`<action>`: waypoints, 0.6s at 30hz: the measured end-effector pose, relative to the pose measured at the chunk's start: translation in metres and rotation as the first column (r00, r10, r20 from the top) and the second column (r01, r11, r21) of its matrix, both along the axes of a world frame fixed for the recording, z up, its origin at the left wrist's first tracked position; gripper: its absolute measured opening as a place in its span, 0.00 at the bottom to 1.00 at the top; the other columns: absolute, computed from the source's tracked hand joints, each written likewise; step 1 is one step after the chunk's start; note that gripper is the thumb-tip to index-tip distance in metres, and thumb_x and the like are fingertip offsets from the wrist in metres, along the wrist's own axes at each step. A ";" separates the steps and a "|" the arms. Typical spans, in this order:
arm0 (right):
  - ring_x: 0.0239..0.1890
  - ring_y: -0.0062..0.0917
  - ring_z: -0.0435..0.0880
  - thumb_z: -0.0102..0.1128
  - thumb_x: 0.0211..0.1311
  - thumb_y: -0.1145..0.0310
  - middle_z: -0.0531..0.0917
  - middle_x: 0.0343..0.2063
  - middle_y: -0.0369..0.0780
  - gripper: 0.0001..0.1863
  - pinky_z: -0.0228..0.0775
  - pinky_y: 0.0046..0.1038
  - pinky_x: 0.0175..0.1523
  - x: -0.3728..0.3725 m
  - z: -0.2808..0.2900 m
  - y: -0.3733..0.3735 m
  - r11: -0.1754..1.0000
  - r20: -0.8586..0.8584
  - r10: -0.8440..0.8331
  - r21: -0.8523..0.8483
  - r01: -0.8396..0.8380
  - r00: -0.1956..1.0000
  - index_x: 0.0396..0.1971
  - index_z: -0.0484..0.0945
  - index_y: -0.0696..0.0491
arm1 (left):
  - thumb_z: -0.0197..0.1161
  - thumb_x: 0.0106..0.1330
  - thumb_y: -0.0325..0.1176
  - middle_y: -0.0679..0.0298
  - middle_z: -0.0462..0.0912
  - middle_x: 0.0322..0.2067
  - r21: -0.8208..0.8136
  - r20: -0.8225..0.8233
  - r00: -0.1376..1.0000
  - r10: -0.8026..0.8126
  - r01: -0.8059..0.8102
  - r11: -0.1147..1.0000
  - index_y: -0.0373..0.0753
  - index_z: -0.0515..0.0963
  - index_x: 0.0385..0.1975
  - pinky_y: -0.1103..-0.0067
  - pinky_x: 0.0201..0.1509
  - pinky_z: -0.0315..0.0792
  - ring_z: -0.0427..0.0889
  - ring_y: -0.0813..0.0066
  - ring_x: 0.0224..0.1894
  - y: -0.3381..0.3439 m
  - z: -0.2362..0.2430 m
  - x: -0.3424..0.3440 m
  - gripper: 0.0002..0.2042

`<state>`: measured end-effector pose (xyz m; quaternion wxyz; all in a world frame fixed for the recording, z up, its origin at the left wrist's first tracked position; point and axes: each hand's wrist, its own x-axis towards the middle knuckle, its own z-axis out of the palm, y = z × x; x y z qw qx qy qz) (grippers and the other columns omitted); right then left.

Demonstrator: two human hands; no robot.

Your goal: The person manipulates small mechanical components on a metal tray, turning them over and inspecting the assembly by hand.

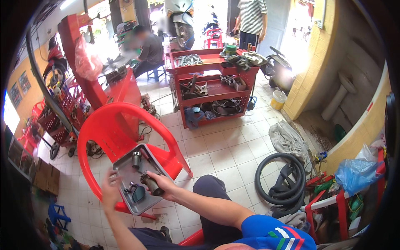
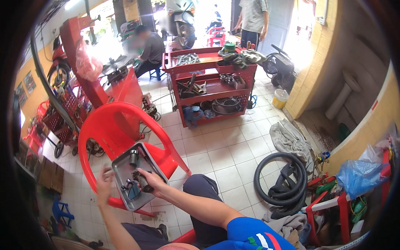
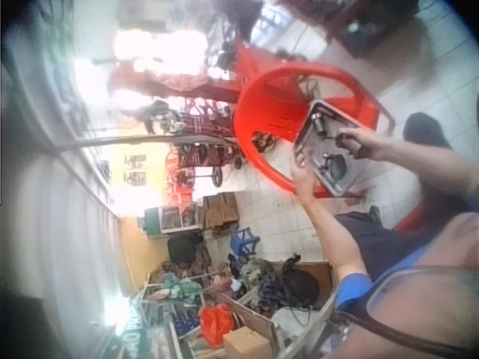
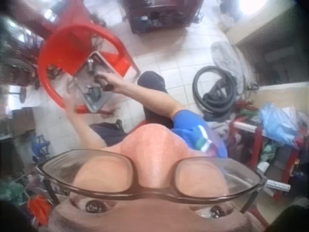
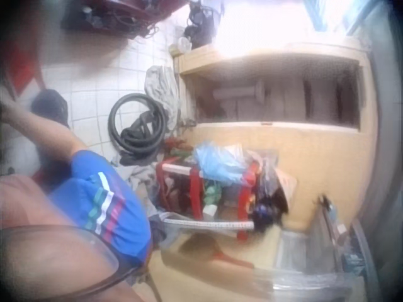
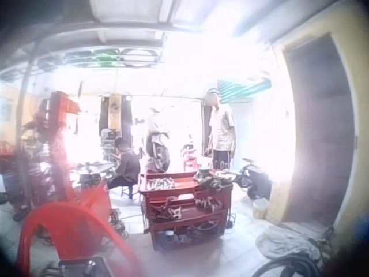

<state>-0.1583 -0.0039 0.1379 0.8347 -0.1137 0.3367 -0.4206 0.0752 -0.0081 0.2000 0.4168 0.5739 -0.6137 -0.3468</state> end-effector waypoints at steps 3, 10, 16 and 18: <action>0.28 0.24 0.82 0.59 0.66 0.51 0.80 0.32 0.38 0.21 0.78 0.26 0.28 -0.018 0.000 -0.002 0.999 -0.022 -0.045 -0.009 0.045 0.999 0.44 0.75 0.55 | 0.59 0.70 0.40 0.60 0.77 0.47 -0.092 0.035 0.927 0.374 -0.370 0.925 0.38 0.62 0.67 0.81 0.37 0.74 0.80 0.75 0.41 -0.020 0.017 0.077 0.28; 0.26 0.25 0.82 0.60 0.66 0.51 0.80 0.31 0.38 0.20 0.78 0.29 0.28 -0.008 0.036 0.006 0.993 0.064 -0.068 -0.096 0.073 0.996 0.45 0.74 0.52 | 0.67 0.62 0.49 0.60 0.77 0.27 0.023 0.277 0.626 0.729 -0.763 0.646 0.31 0.67 0.61 0.76 0.12 0.63 0.71 0.74 0.14 -0.001 0.057 0.367 0.34; 0.26 0.27 0.82 0.56 0.68 0.52 0.81 0.29 0.40 0.18 0.77 0.29 0.29 -0.035 0.001 -0.010 0.988 -0.043 -0.111 -0.113 0.106 0.993 0.43 0.75 0.54 | 0.72 0.56 0.50 0.62 0.78 0.23 0.125 0.165 0.738 0.654 -0.674 0.728 0.32 0.64 0.65 0.79 0.14 0.61 0.70 0.76 0.14 -0.048 -0.043 0.239 0.41; 0.27 0.27 0.82 0.56 0.68 0.53 0.81 0.30 0.40 0.18 0.76 0.29 0.28 -0.029 -0.002 -0.001 0.993 0.009 -0.078 -0.083 0.078 0.997 0.43 0.74 0.54 | 0.72 0.55 0.53 0.55 0.82 0.30 0.179 0.315 0.728 0.609 -0.676 0.715 0.32 0.60 0.66 0.75 0.20 0.70 0.80 0.70 0.24 -0.041 -0.052 0.203 0.45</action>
